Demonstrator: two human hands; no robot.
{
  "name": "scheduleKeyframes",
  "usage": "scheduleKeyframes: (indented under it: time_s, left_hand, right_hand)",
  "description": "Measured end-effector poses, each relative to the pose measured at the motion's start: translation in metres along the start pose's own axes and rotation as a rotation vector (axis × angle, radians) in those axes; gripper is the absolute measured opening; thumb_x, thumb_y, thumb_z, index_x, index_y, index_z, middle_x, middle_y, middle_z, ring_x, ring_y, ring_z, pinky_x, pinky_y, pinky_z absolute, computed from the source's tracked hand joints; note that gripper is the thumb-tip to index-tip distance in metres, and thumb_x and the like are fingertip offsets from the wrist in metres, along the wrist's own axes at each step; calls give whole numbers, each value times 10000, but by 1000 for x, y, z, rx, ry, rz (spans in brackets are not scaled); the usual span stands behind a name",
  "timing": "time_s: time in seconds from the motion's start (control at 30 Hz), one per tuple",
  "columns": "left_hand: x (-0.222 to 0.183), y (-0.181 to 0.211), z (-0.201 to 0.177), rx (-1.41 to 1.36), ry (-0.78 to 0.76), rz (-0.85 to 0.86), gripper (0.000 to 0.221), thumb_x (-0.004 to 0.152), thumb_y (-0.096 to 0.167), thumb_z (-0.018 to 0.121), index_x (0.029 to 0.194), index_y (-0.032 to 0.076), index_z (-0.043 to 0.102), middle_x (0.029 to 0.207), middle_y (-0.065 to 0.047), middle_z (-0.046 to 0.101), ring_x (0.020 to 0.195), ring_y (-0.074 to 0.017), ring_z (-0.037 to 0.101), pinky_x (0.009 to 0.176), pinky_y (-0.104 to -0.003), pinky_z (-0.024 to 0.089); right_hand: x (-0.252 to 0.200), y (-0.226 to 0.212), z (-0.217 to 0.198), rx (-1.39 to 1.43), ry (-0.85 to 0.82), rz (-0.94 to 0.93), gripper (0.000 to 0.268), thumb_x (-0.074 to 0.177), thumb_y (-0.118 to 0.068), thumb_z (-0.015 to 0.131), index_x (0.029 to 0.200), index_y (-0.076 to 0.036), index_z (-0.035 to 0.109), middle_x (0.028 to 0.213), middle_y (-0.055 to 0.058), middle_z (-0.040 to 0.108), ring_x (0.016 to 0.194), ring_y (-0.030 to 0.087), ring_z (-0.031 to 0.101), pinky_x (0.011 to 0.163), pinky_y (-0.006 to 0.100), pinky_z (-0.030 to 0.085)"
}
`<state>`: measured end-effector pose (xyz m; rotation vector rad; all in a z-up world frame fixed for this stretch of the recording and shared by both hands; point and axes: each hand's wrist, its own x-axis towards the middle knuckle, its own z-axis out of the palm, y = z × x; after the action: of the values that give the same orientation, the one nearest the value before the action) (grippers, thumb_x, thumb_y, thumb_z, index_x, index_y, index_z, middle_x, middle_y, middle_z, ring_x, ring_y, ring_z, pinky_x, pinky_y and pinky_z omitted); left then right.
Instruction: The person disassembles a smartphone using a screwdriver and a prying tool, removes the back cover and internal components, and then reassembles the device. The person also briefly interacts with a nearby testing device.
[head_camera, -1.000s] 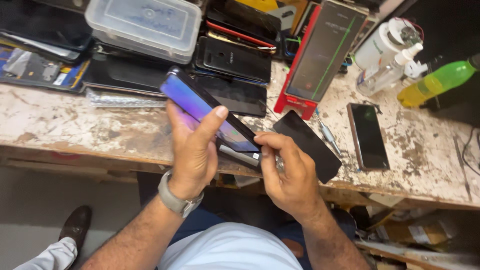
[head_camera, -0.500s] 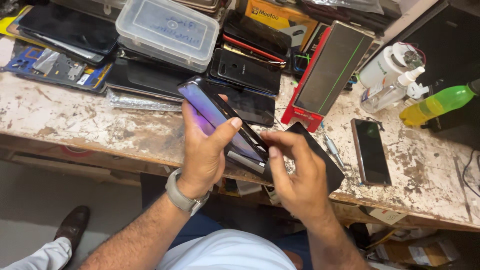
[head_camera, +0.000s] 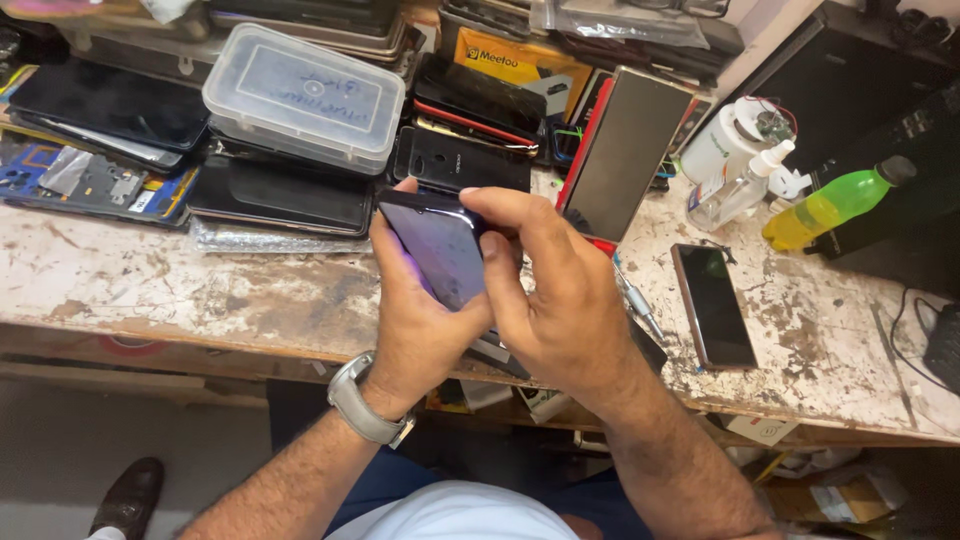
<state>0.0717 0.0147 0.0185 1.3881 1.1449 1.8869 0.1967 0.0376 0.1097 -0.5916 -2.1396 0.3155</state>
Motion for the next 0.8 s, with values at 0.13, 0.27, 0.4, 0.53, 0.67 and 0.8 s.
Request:
scheduleKeyframes:
  time_s: [0.13,0.27,0.4,0.53,0.67,0.8]
  left_hand:
    - [0,-1,4,80,42,68,1017,839,115,880,1569,29,177,1458,-183,463,1361,-261,541,1120,-387,501]
    - [0,-2,6,82,36,71,1003,863,139,883,1574,28,183,1461,-179,480,1366,-257,558,1122,-383,515]
    - [0,-3,6,82,27,73,1015,849,152,890,1559,30,175,1433,-176,498,1330,-257,586,1085,-378,536]
    - [-1,-2,6,117,23,77,1030,844,162,885,1550,13,149,1399,-182,514,1285,-255,622,1040,-369,562]
    - [2,-1,4,135,-9,57,1006,857,173,876,1540,3,157,1359,-185,531,1230,-238,661,987,-351,597]
    - [2,2,7,185,17,112,1024,831,172,898,1534,6,172,1346,-196,535,1202,-241,667,974,-360,594]
  right_hand:
    - [-7,8,7,-59,50,-22,285,1065,56,597,1336,-13,539,1189,139,699,1042,256,755,885,344,603]
    - [-12,18,16,-105,87,-66,272,1056,82,575,1300,8,482,1155,154,667,976,280,732,822,361,580]
    - [-13,23,19,-133,109,-81,260,1055,79,572,1273,3,452,1128,153,649,972,283,725,853,373,583]
    - [-11,21,11,-41,62,-29,249,1068,65,565,1279,6,447,1088,145,660,937,255,752,818,353,604]
    - [-9,18,-1,-40,-6,-54,268,1072,60,539,1315,16,434,1093,171,668,936,260,763,778,343,611]
    - [-7,15,-6,-62,1,-13,250,1080,59,532,1300,9,426,1044,163,678,919,255,766,763,345,608]
